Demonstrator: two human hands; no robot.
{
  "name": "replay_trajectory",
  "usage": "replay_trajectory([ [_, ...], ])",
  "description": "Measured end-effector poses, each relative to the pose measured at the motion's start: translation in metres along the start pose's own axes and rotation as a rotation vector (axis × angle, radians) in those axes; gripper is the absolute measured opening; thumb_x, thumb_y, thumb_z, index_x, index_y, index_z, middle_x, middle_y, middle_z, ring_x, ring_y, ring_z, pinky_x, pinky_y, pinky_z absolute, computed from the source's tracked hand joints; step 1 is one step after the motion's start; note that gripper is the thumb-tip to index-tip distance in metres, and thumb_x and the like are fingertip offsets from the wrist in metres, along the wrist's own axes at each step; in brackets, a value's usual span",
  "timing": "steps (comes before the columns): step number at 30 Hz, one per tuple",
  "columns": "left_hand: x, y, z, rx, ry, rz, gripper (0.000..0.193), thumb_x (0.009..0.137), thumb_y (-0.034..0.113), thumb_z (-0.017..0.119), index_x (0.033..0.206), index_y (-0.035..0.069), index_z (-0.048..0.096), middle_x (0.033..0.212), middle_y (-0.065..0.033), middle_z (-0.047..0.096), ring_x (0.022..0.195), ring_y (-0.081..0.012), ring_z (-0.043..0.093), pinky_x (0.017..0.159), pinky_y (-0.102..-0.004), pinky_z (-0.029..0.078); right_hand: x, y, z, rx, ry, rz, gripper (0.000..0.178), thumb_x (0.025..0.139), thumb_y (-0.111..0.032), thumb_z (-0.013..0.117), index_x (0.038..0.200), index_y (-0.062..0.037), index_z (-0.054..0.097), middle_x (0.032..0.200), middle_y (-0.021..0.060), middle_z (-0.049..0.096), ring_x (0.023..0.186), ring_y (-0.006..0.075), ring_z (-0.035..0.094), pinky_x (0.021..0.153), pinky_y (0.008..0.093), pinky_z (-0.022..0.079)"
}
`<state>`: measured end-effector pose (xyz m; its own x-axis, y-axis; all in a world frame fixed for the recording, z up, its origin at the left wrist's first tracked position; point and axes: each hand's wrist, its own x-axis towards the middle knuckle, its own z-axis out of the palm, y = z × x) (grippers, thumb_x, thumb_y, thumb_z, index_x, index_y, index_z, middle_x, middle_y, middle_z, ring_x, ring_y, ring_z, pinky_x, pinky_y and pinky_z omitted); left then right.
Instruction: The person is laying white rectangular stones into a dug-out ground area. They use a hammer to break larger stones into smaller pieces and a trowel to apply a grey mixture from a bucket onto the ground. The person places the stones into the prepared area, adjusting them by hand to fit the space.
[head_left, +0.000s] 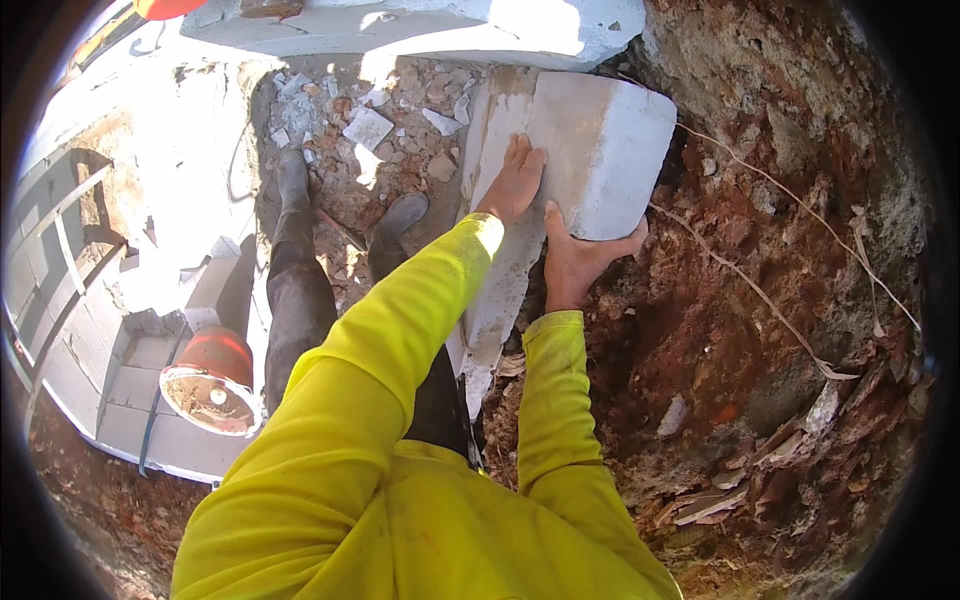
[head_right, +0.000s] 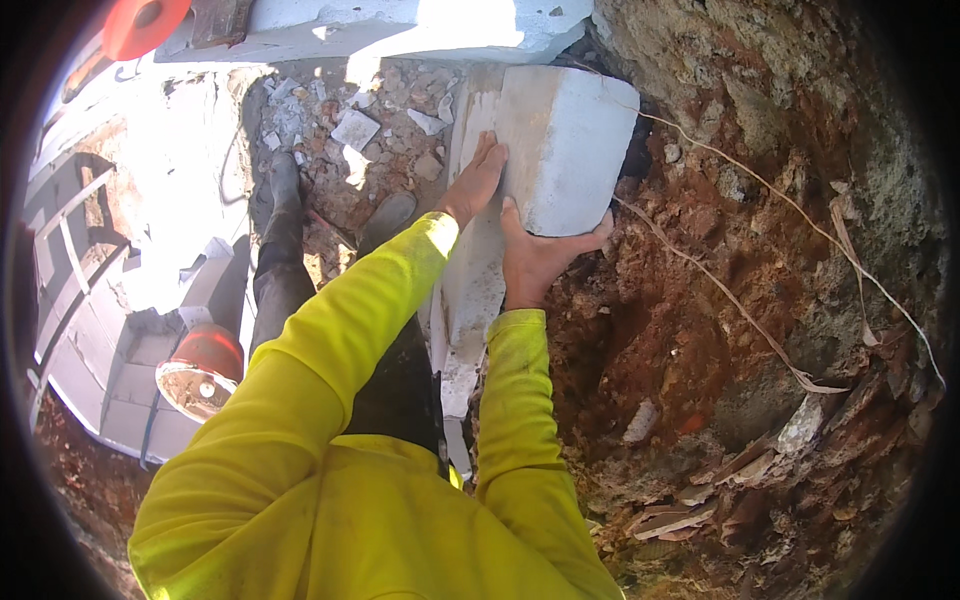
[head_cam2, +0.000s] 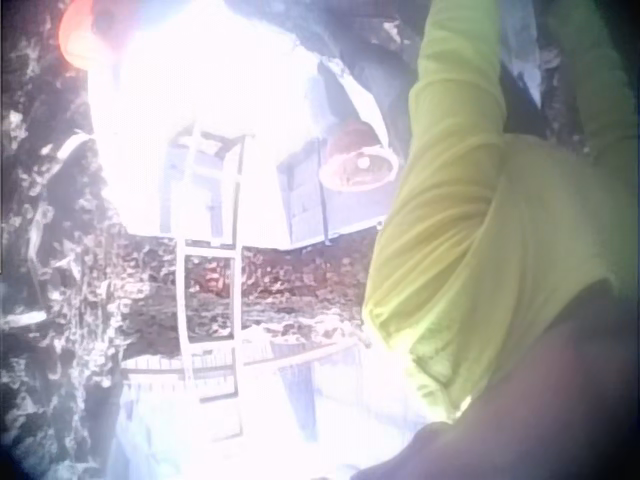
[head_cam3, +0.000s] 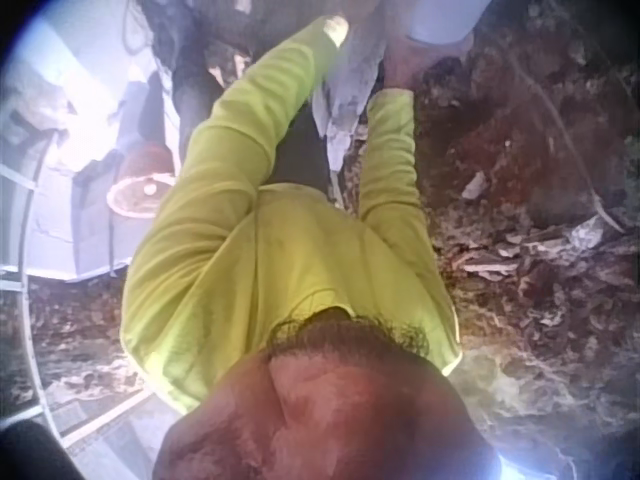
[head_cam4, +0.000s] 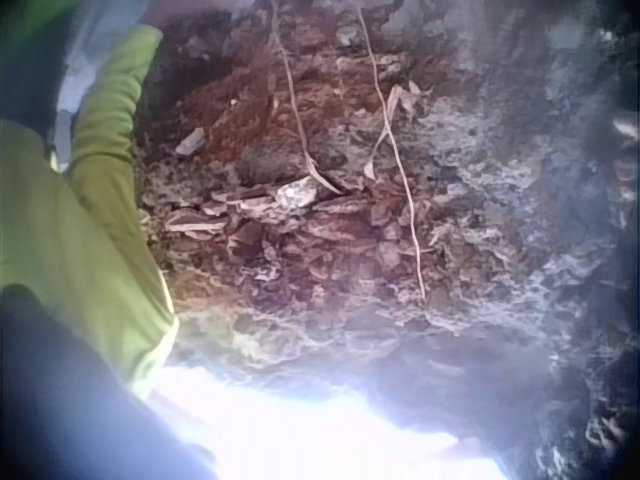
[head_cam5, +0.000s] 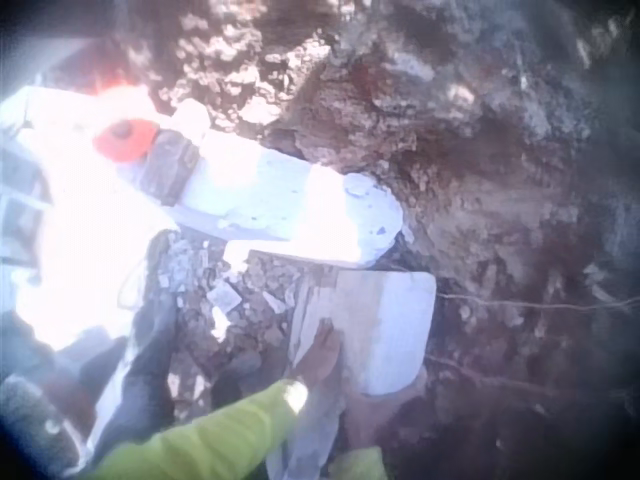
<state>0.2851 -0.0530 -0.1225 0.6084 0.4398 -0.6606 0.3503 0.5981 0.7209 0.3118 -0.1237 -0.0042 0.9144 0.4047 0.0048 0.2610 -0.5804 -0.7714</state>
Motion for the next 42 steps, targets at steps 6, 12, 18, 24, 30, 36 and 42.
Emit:
replay_trajectory([
  [6,-0.016,0.008,0.002,-0.093,0.063,-0.027,0.071,0.097,0.044,0.032,0.146,-0.008,0.026,0.156,-0.0247,0.019,0.147,-0.0302,0.012,0.119,-0.0335,0.011,0.002,0.002,0.002,0.149,-0.001,0.01,0.104,0.064,0.001,0.081,0.139,-0.0029,0.009,0.134,0.02,0.028,0.125,0.0294,0.035,0.106,0.0432,0.037],
  [12,-0.091,-0.038,-0.019,-0.142,0.07,-0.135,0.064,0.099,0.044,0.039,0.14,-0.006,0.041,0.144,-0.0198,0.044,0.134,-0.029,0.042,0.11,-0.0349,0.031,0.0,0.005,0.002,0.143,0.009,0.003,0.105,0.063,-0.003,0.082,0.138,-0.0007,0.008,0.132,0.0217,0.03,0.125,0.0298,0.036,0.105,0.0431,0.037],
  [18,-0.164,-0.1,-0.05,-0.238,0.201,-0.253,0.061,0.099,0.043,0.044,0.139,-0.002,0.044,0.136,-0.0165,0.053,0.125,-0.0293,0.052,0.098,-0.0372,0.043,-0.004,-0.006,0.005,0.136,0.051,0.0,0.105,0.062,-0.006,0.084,0.137,0.0037,0.011,0.13,0.023,0.029,0.124,0.0329,0.039,0.105,0.0439,0.039],
  [24,-0.21,-0.095,-0.086,-0.225,0.312,-0.196,0.049,0.099,0.039,0.045,0.127,-0.001,0.053,0.119,-0.0095,0.058,0.108,-0.0198,0.056,0.089,-0.0332,0.045,-0.004,-0.008,-0.005,-0.122,-0.015,0.042,0.109,0.062,-0.008,0.085,0.139,0.0063,0.009,0.132,0.025,0.029,0.125,0.034,0.039,0.105,0.0445,0.039],
  [30,-0.266,-0.08,-0.133,-0.261,0.33,-0.225,0.049,0.1,0.035,0.048,0.135,0.001,0.05,0.126,-0.0112,0.061,0.111,-0.0202,0.06,0.088,-0.0327,0.047,0.0,0.0,-0.011,-0.003,-0.064,-0.032,0.117,0.061,-0.016,0.089,0.141,0.0078,0.006,0.134,0.0268,0.026,0.125,0.0354,0.038,0.106,0.0465,0.039],
  [36,-0.345,-0.117,-0.155,-0.231,0.391,-0.123,0.041,0.094,0.019,0.055,0.128,-0.005,0.055,0.107,-0.0091,0.067,0.098,-0.0137,0.061,0.088,-0.0262,0.047,-0.01,-0.025,-0.022,-0.274,-0.064,0.019,0.12,0.062,-0.028,0.092,0.143,0.008,0.011,0.135,0.029,0.023,0.124,0.04,0.036,0.107,0.0495,0.035],
  [42,-0.425,-0.127,-0.176,-0.139,0.439,-0.197,0.042,0.092,0.016,0.055,0.128,-0.005,0.054,0.117,-0.0168,0.066,0.107,-0.0187,0.062,0.093,-0.0286,0.046,-0.007,-0.036,-0.021,-0.276,-0.078,0.033,0.107,0.062,-0.017,0.085,0.143,0.0014,0.017,0.131,0.0301,0.03,0.118,0.043,0.042,0.103,0.0493,0.039],
])
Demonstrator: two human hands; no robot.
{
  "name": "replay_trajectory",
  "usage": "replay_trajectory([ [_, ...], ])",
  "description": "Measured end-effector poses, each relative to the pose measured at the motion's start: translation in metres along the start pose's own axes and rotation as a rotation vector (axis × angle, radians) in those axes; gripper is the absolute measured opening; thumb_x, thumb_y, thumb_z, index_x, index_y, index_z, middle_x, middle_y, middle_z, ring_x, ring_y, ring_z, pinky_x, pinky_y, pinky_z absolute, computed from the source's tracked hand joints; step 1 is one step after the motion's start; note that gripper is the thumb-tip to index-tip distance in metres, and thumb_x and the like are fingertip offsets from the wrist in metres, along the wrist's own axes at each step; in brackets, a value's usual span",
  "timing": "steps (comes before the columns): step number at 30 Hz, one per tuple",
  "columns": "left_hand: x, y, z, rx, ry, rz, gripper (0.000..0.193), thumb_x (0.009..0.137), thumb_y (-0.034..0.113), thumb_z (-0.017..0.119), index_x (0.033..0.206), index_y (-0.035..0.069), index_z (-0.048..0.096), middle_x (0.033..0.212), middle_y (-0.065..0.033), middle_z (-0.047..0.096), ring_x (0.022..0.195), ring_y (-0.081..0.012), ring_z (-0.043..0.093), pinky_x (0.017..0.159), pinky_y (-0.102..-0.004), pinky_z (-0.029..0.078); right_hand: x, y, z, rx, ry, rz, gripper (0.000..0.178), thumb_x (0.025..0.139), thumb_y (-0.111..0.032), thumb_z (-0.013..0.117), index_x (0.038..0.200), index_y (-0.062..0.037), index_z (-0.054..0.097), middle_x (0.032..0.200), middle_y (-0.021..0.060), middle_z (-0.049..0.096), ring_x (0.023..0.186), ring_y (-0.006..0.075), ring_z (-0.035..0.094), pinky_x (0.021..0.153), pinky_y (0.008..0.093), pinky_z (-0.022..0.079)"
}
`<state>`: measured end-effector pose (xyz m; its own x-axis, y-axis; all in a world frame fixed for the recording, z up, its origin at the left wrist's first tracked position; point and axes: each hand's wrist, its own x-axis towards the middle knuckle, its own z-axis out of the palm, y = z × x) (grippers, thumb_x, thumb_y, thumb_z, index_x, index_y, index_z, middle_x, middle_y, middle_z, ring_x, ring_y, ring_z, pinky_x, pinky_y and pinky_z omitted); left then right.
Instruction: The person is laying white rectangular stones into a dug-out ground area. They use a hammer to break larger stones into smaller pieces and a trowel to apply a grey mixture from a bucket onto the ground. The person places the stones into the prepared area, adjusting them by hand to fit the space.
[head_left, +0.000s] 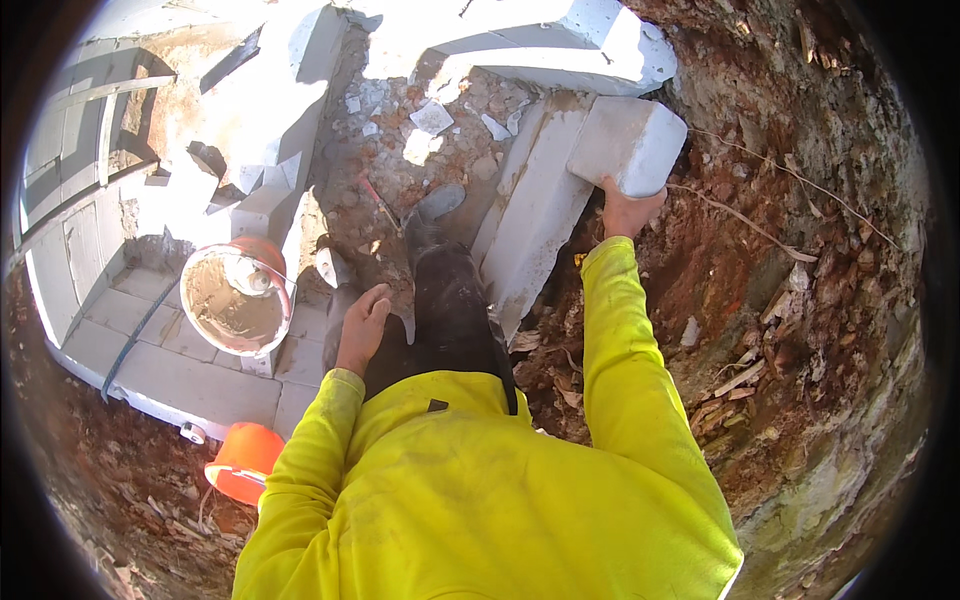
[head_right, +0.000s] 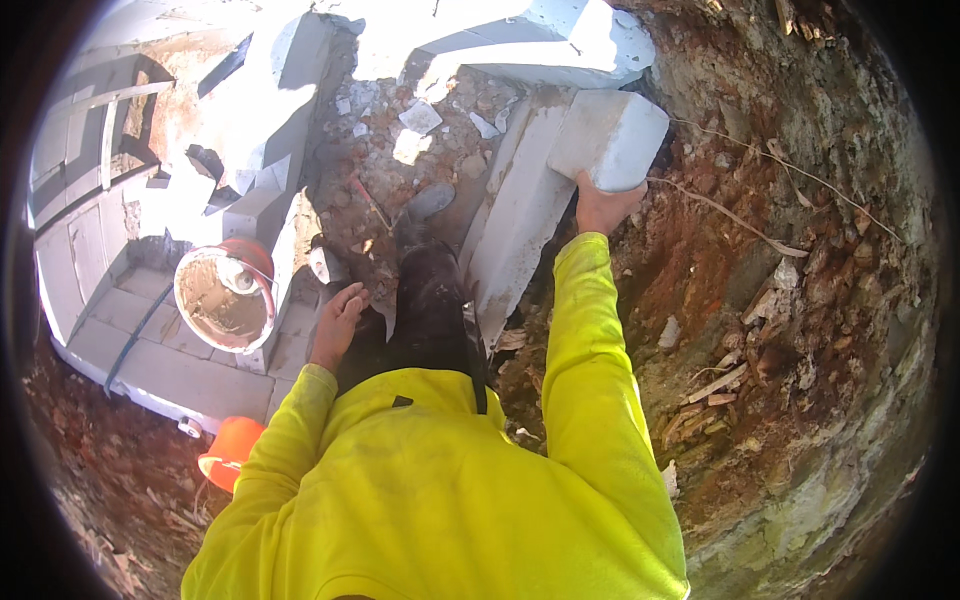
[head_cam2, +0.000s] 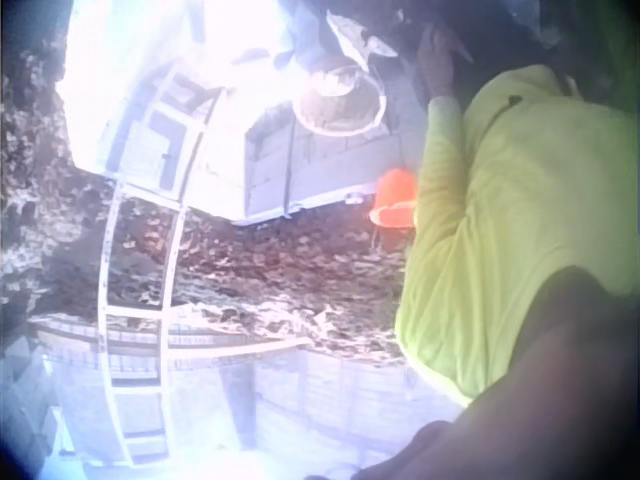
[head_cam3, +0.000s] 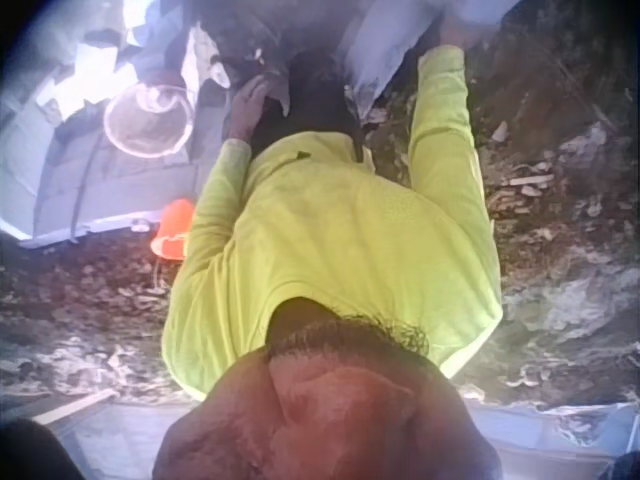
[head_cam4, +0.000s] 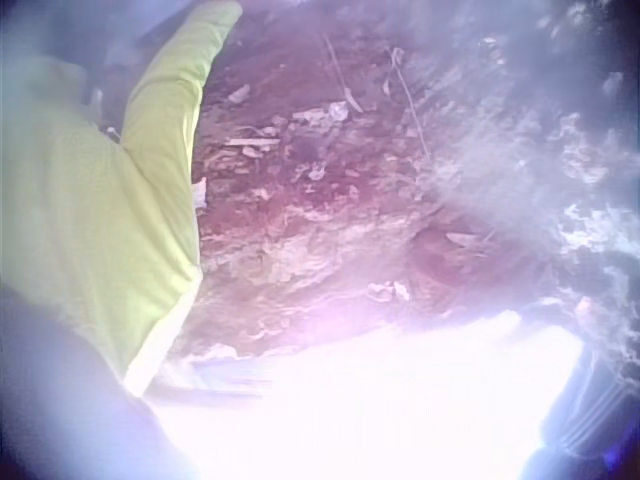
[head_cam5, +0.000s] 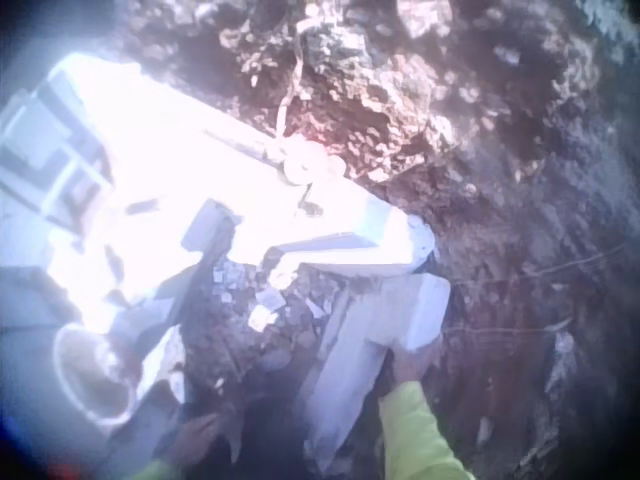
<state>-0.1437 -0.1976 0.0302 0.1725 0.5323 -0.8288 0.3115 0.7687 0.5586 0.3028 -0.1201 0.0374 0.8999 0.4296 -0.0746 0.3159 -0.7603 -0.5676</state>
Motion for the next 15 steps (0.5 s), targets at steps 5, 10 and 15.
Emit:
replay_trajectory([
  [5,-0.036,0.01,-0.028,0.105,-0.087,0.032,0.042,0.097,0.015,0.05,0.135,-0.003,0.048,0.127,-0.0163,0.06,0.112,-0.0204,0.06,0.094,-0.0297,0.047,-0.088,0.028,-0.022,-0.06,-0.045,0.159,0.114,0.059,-0.021,0.088,0.145,0.0024,0.017,0.138,0.0273,0.032,0.128,0.0413,0.036,0.11,0.0476,0.033],
  [10,-0.065,0.022,-0.047,0.052,-0.105,0.138,0.042,0.091,0.009,0.053,0.13,-0.004,0.052,0.122,-0.018,0.063,0.108,-0.0195,0.061,0.092,-0.0295,0.048,-0.227,0.098,-0.061,-0.26,-0.098,0.2,0.118,0.053,-0.022,0.088,0.145,0.0005,0.017,0.136,0.0285,0.034,0.126,0.0447,0.037,0.108,0.05,0.034],
  [15,-0.085,0.036,-0.075,0.153,-0.175,0.163,0.042,0.091,0.006,0.053,0.131,-0.003,0.051,0.122,-0.017,0.063,0.109,-0.0194,0.061,0.092,-0.0292,0.049,-0.312,0.128,-0.093,-0.379,-0.17,0.33,0.119,0.051,-0.023,0.088,0.145,-0.0032,0.017,0.13,0.0281,0.039,0.122,0.0468,0.039,0.105,0.052,0.036],
])
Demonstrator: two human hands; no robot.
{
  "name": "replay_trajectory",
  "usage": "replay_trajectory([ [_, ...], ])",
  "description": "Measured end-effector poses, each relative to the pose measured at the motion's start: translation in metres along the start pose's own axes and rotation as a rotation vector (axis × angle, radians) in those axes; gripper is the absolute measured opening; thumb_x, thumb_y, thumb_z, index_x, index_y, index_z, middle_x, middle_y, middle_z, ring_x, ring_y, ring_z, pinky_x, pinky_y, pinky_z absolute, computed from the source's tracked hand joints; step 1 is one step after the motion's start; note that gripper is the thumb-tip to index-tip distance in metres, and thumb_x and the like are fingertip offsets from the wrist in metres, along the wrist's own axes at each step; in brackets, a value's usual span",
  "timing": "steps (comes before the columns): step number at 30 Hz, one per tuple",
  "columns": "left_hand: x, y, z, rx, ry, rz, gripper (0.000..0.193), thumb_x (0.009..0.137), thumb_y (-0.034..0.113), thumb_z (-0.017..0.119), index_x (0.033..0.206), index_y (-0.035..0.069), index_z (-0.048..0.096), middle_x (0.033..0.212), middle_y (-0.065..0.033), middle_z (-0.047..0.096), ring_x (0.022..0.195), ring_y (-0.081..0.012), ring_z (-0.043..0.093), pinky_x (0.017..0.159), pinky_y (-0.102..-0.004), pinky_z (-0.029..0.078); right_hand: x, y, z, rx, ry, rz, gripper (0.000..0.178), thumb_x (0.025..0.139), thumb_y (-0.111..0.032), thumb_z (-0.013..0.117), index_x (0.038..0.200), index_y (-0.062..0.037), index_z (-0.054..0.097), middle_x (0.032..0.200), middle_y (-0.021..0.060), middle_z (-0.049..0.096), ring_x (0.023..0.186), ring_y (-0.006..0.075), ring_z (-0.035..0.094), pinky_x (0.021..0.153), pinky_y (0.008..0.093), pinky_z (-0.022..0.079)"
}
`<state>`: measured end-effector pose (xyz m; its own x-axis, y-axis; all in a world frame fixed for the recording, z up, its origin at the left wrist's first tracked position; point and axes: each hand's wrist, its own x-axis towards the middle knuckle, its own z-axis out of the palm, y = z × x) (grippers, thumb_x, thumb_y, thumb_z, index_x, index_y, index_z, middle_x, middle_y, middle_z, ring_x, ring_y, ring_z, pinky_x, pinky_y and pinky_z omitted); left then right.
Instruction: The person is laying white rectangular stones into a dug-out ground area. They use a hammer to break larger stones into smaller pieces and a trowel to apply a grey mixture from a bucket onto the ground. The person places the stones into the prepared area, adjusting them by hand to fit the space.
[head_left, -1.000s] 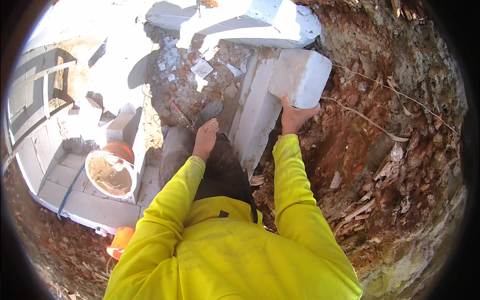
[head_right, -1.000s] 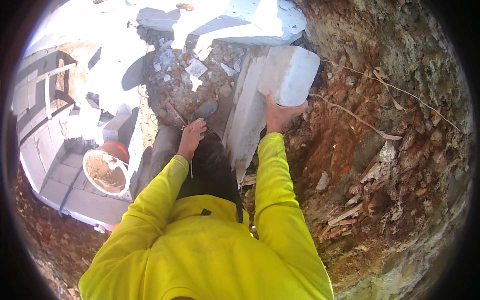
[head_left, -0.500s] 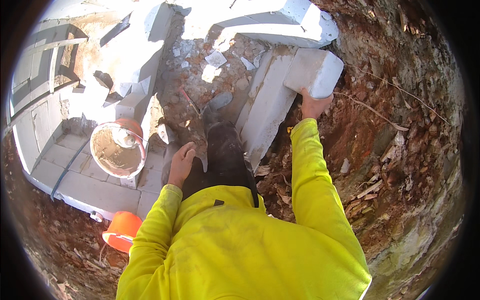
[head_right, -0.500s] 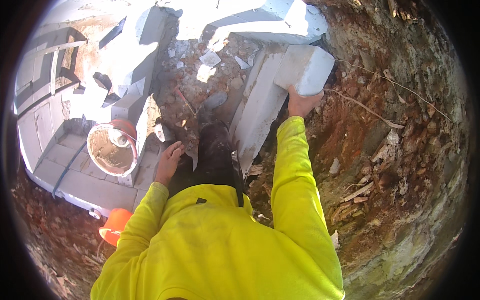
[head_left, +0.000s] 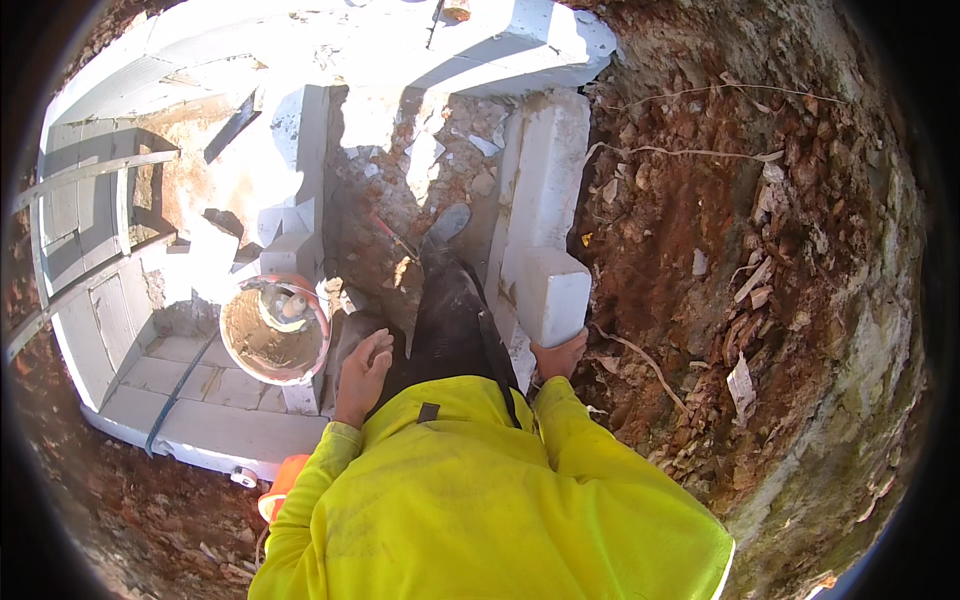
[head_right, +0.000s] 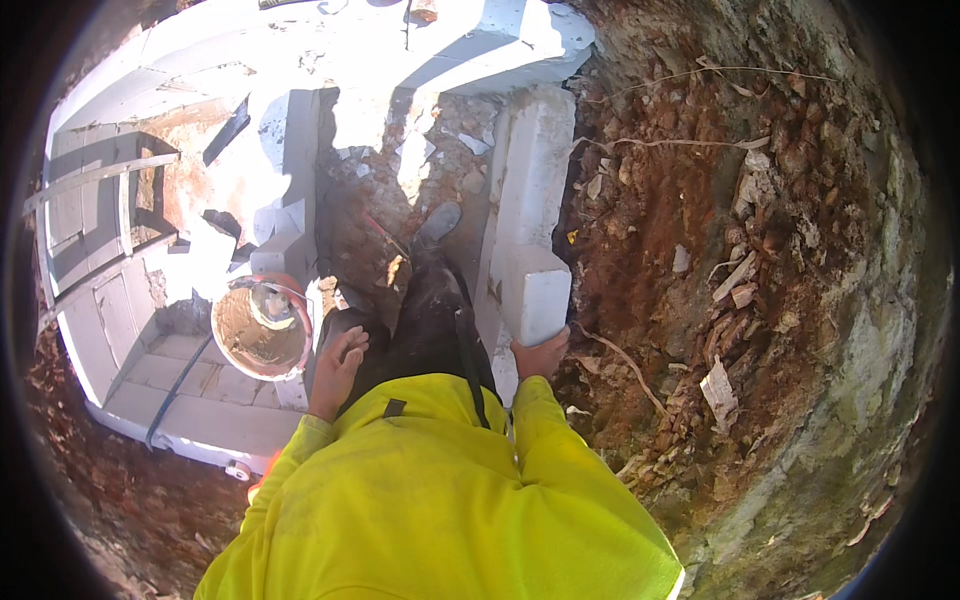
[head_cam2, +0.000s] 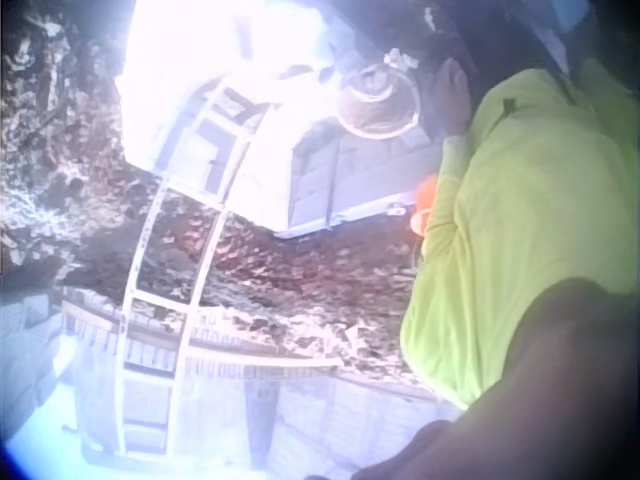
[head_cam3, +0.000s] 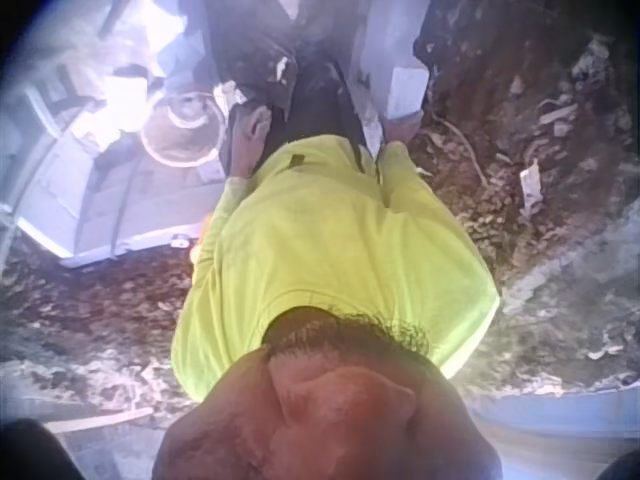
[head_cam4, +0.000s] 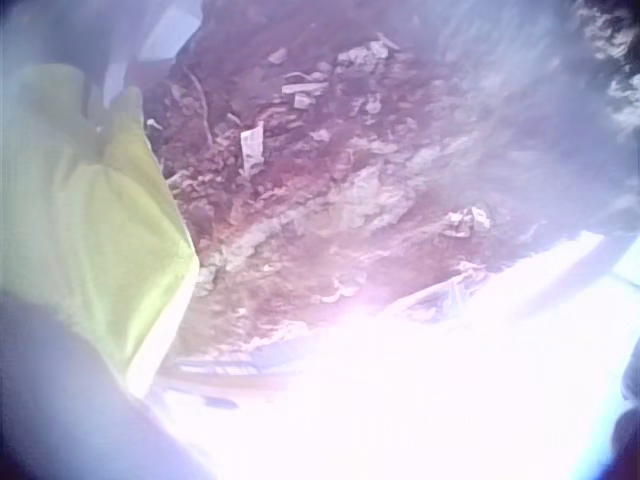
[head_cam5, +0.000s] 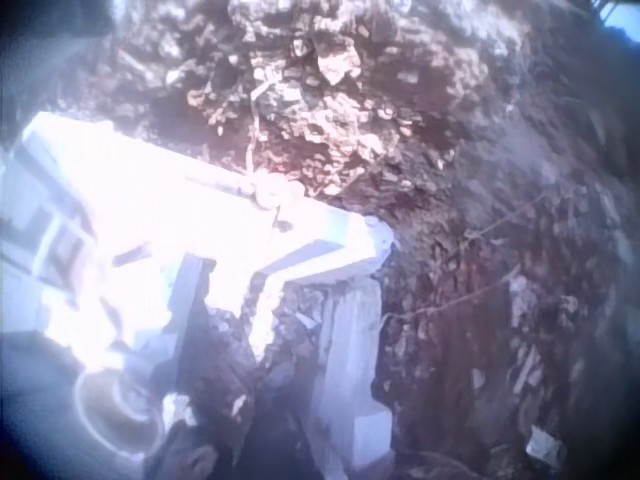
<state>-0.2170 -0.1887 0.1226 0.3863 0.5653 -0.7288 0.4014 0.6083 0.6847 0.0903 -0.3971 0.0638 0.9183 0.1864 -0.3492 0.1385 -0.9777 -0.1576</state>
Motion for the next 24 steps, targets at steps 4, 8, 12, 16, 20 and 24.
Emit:
replay_trajectory([
  [4,0.005,0.002,-0.008,0.098,-0.042,-0.033,0.042,0.09,0.005,0.054,0.131,-0.003,0.052,0.121,-0.0164,0.063,0.108,-0.0195,0.062,0.091,-0.0289,0.049,-0.013,0.0,-0.01,-0.079,-0.071,0.048,0.121,0.052,-0.027,0.088,0.147,-0.0063,0.017,0.132,0.0278,0.039,0.123,0.0463,0.04,0.105,0.0528,0.036],
  [8,0.032,-0.005,0.002,0.151,-0.096,-0.006,0.041,0.09,0.007,0.056,0.129,-0.002,0.053,0.119,-0.0165,0.064,0.107,-0.0207,0.063,0.09,-0.0299,0.05,-0.006,-0.021,-0.008,-0.106,-0.13,0.072,0.116,0.052,-0.028,0.087,0.145,-0.0048,0.02,0.13,0.0271,0.039,0.122,0.0464,0.041,0.104,0.0525,0.036],
  [12,0.066,0.025,0.037,0.231,-0.155,0.039,0.04,0.088,0.009,0.058,0.127,-0.001,0.055,0.117,-0.0193,0.064,0.105,-0.0253,0.064,0.089,-0.0322,0.05,-0.001,-0.011,-0.01,-0.008,-0.136,-0.003,0.108,0.053,-0.024,0.082,0.141,-0.0021,0.023,0.127,0.0268,0.04,0.119,0.0462,0.041,0.102,0.053,0.037],
  [16,0.1,0.033,0.078,0.248,-0.155,0.083,0.045,0.088,0.015,0.06,0.129,-0.002,0.052,0.118,-0.0222,0.062,0.106,-0.0313,0.063,0.09,-0.0359,0.05,0.027,-0.035,-0.037,-0.013,-0.167,-0.129,0.103,0.057,-0.024,0.079,0.14,0.0027,0.024,0.125,0.0272,0.04,0.116,0.0461,0.042,0.1,0.0518,0.039],
  [20,0.126,0.04,0.121,0.179,-0.202,0.048,0.065,0.089,0.026,0.061,0.139,-0.007,0.037,0.13,-0.0278,0.053,0.119,-0.0343,0.056,0.1,-0.0378,0.043,0.033,-0.108,-0.072,-0.032,-0.229,-0.217,0.094,0.055,-0.022,0.078,0.133,0.0004,0.032,0.119,0.0252,0.043,0.113,0.0438,0.044,0.097,0.0499,0.04],
  [24,0.142,0.05,0.12,0.179,0.011,0.025,0.084,0.088,0.039,0.061,0.145,-0.009,0.024,0.144,-0.0308,0.038,0.136,-0.036,0.039,0.112,-0.0397,0.03,0.035,-0.17,-0.06,0.019,-0.334,-0.46,0.092,0.051,-0.021,0.078,0.13,0.0025,0.037,0.117,0.0235,0.044,0.107,0.0392,0.047,0.095,0.0469,0.041],
])
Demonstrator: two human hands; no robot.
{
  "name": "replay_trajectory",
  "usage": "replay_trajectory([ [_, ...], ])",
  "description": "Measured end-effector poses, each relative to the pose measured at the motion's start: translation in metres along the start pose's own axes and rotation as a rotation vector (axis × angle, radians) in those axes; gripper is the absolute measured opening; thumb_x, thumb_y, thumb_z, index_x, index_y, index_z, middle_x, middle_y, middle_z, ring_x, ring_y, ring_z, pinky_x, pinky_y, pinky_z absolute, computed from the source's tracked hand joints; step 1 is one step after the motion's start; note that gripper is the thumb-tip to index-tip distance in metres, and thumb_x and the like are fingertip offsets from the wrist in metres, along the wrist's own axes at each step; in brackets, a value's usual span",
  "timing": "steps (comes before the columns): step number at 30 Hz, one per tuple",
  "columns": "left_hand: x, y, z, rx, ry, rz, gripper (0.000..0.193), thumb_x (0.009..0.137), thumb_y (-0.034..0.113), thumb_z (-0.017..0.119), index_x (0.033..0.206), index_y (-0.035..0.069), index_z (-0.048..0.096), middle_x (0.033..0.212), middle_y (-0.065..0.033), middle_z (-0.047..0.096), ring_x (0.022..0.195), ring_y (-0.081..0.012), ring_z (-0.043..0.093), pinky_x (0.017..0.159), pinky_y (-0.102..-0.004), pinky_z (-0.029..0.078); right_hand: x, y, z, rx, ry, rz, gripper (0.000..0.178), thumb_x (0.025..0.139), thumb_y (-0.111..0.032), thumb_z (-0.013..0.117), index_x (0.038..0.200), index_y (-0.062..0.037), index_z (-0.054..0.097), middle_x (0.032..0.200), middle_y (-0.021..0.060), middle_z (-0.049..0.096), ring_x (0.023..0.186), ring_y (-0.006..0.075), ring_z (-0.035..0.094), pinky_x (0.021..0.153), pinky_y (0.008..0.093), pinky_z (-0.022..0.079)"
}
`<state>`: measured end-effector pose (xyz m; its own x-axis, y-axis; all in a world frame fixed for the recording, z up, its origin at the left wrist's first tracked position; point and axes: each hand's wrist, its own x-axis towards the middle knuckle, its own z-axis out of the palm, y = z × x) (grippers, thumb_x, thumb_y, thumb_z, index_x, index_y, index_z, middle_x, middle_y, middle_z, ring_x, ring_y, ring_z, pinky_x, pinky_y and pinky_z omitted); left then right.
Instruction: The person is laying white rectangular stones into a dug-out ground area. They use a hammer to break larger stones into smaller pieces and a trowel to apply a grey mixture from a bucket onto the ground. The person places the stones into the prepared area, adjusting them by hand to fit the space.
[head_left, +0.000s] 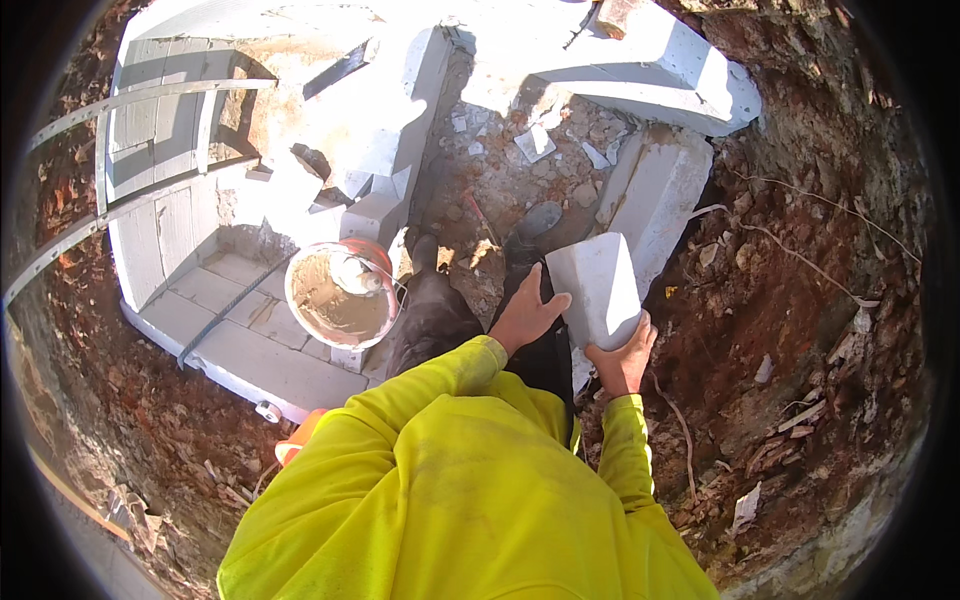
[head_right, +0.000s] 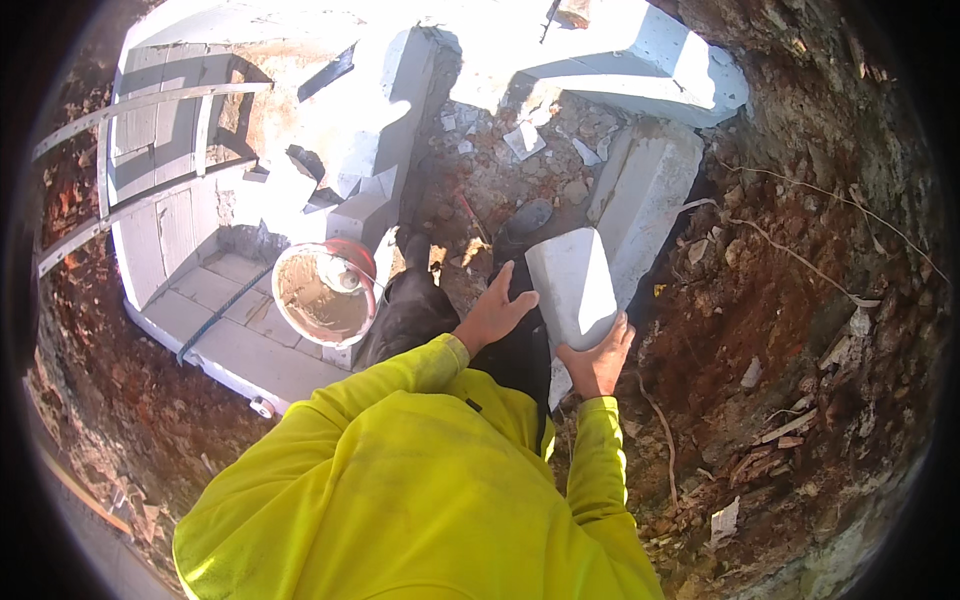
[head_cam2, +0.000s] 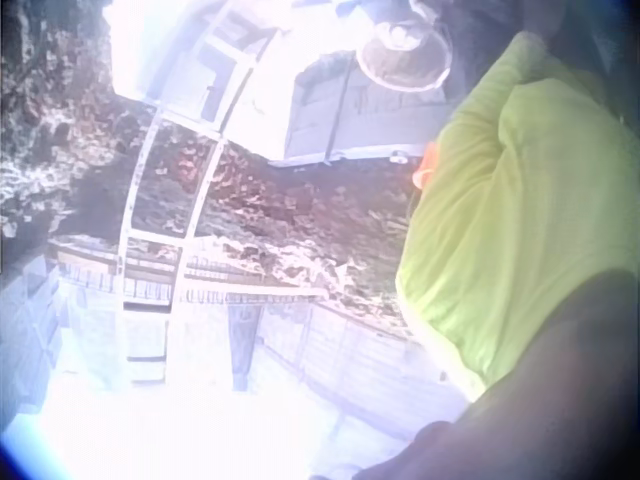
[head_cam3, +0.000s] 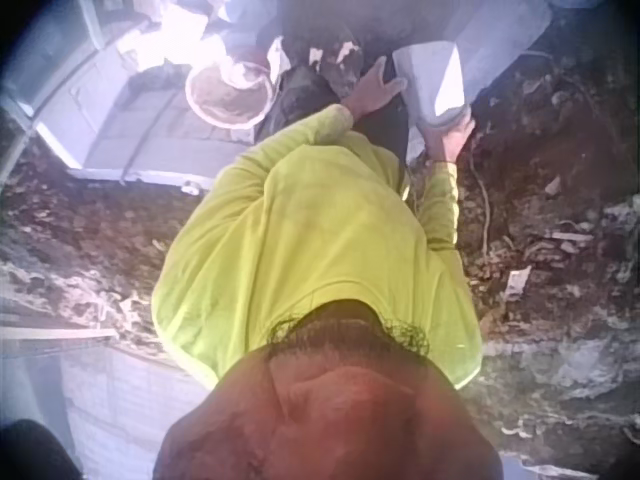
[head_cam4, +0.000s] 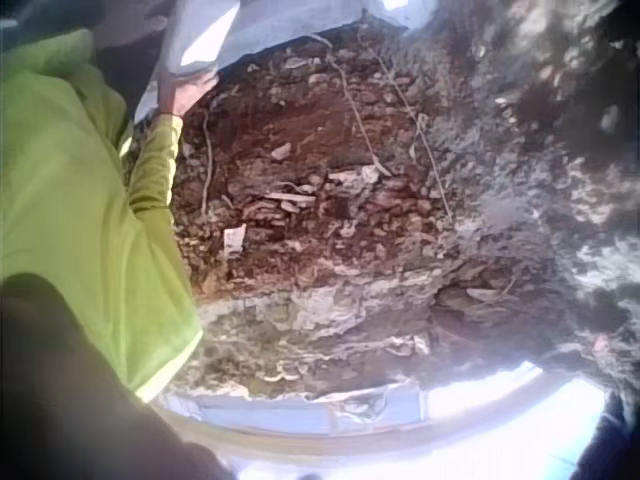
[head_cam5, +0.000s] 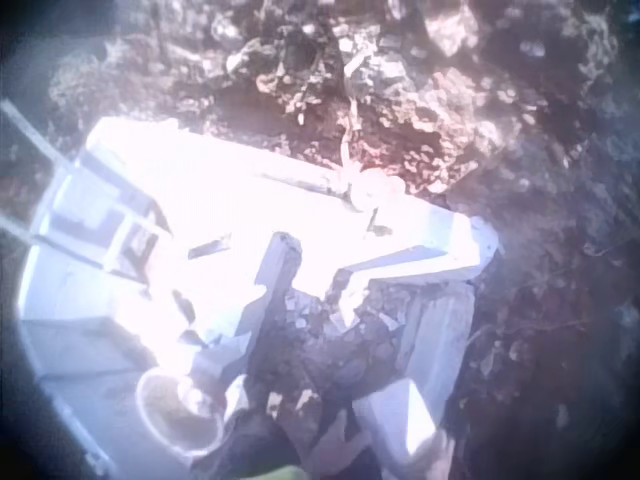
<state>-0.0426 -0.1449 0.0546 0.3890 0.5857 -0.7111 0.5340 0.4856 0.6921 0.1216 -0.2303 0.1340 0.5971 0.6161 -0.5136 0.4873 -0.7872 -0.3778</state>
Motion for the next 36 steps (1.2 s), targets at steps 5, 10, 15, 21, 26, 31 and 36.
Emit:
replay_trajectory([
  [5,0.029,0.008,-0.096,-0.047,0.369,0.028,0.092,0.086,0.045,0.062,0.143,-0.014,0.02,0.148,-0.0345,0.025,0.141,-0.0441,0.022,0.116,-0.0442,0.021,0.06,-0.102,0.047,0.29,-0.152,-0.337,0.079,0.052,-0.021,0.081,0.12,0.002,0.047,0.107,0.0203,0.051,0.105,0.0349,0.049,0.094,0.0452,0.041],
  [10,0.091,0.009,-0.224,0.184,0.788,-0.163,0.099,0.081,0.053,0.064,0.145,-0.01,0.022,0.148,-0.0372,0.022,0.14,-0.0475,0.02,0.115,-0.0477,0.021,0.121,-0.198,0.139,0.991,-0.484,-0.254,0.057,0.068,-0.007,0.079,0.115,0.0043,0.049,0.097,0.0088,0.066,0.09,0.0176,0.064,0.077,0.0273,0.052],
  [15,0.142,-0.003,-0.313,0.369,0.906,-0.067,0.106,0.074,0.056,0.07,0.146,-0.007,0.025,0.146,-0.0371,0.027,0.14,-0.0458,0.022,0.114,-0.0473,0.023,0.18,-0.259,0.237,1.322,-0.693,-0.094,0.061,0.069,-0.016,0.079,0.121,0.0,0.051,0.101,0.012,0.066,0.095,0.0239,0.065,0.082,0.0425,0.054],
  [21,0.165,-0.035,-0.299,0.576,0.91,-0.023,0.111,0.071,0.055,0.075,0.148,-0.004,0.02,0.142,-0.0403,0.025,0.132,-0.0523,0.029,0.11,-0.0521,0.029,0.206,-0.222,0.276,1.033,-0.7,-0.101,0.101,0.075,-0.036,0.078,0.147,0.0068,0.022,0.133,0.0212,0.049,0.125,0.0301,0.048,0.105,0.0433,0.039],
  [26,0.177,-0.055,-0.303,0.591,0.882,0.051,0.109,0.076,0.053,0.074,0.15,-0.002,0.015,0.141,-0.0425,0.022,0.131,-0.0535,0.029,0.108,-0.0528,0.031,0.22,-0.077,0.202,0.536,0.174,-0.319,0.069,0.094,-0.031,0.059,0.144,0.0053,0.03,0.142,0.0306,0.039,0.135,0.0406,0.036,0.112,0.0426,0.028],
  [31,0.167,-0.039,-0.301,0.704,0.876,-0.112,0.101,0.082,0.046,0.067,0.151,-0.002,0.011,0.146,-0.0375,0.019,0.136,-0.047,0.027,0.111,-0.0468,0.029,0.325,0.099,0.109,-0.118,0.656,0.073,0.075,0.097,-0.04,0.047,0.141,0.0156,0.024,0.141,0.0439,0.025,0.136,0.0535,0.023,0.112,0.0551,0.023],
  [36,0.171,-0.03,-0.299,0.626,0.832,-0.119,0.1,0.084,0.046,0.064,0.151,-0.003,0.008,0.149,-0.0334,0.016,0.139,-0.0429,0.023,0.113,-0.0452,0.026,0.387,0.029,0.121,-0.392,0.255,-0.595,0.067,0.096,-0.049,0.045,0.145,-0.0051,0.035,0.151,0.0256,0.028,0.141,0.0421,0.023,0.113,0.0602,0.018],
])
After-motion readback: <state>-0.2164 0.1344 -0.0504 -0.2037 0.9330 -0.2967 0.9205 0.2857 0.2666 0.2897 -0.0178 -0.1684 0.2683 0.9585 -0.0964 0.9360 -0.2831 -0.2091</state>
